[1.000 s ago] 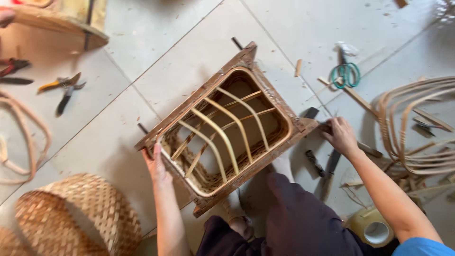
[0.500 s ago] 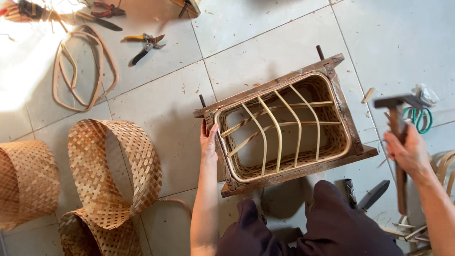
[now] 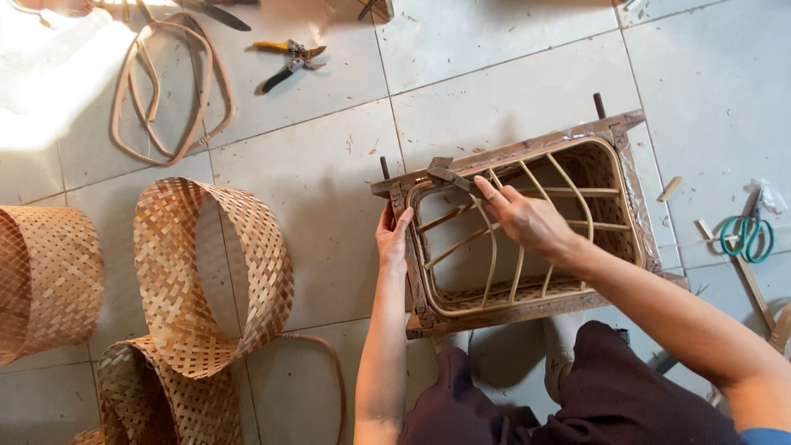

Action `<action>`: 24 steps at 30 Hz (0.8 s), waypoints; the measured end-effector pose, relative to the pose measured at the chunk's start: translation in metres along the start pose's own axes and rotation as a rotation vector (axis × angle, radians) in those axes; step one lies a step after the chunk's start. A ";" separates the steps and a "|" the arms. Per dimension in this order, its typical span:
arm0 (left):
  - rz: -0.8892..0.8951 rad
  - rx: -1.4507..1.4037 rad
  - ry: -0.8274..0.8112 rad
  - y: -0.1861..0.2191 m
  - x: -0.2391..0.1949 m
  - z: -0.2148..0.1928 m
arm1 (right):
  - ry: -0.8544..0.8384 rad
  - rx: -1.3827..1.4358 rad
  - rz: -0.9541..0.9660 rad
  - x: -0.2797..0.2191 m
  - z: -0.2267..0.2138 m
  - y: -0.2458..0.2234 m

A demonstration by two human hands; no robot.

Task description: The person assembles a rectangular basket frame by inserting and bending thin bamboo strips into a wooden jig. They use a hammer to secure the strips and adjust the frame shape, then remove the completed frame from the jig.

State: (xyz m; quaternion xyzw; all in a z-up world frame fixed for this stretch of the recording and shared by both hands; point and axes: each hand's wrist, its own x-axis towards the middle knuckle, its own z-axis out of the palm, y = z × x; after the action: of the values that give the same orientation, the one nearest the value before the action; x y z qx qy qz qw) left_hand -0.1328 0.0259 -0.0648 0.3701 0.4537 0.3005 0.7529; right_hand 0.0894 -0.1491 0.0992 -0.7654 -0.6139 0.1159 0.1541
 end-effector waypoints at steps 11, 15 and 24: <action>0.545 0.884 0.206 0.047 -0.030 0.039 | 0.053 0.133 0.086 -0.022 -0.010 0.016; 1.182 1.471 -0.082 0.070 -0.014 0.080 | 0.222 0.189 0.092 -0.041 -0.015 0.030; 1.233 1.472 -0.374 0.073 0.012 0.100 | 0.188 0.098 0.197 -0.065 -0.022 0.060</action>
State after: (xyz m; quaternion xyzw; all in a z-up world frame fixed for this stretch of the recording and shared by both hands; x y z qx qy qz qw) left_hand -0.0455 0.0464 0.0214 0.9614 0.1281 0.2198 0.1044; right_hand 0.1375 -0.2267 0.0963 -0.8209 -0.5124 0.0883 0.2360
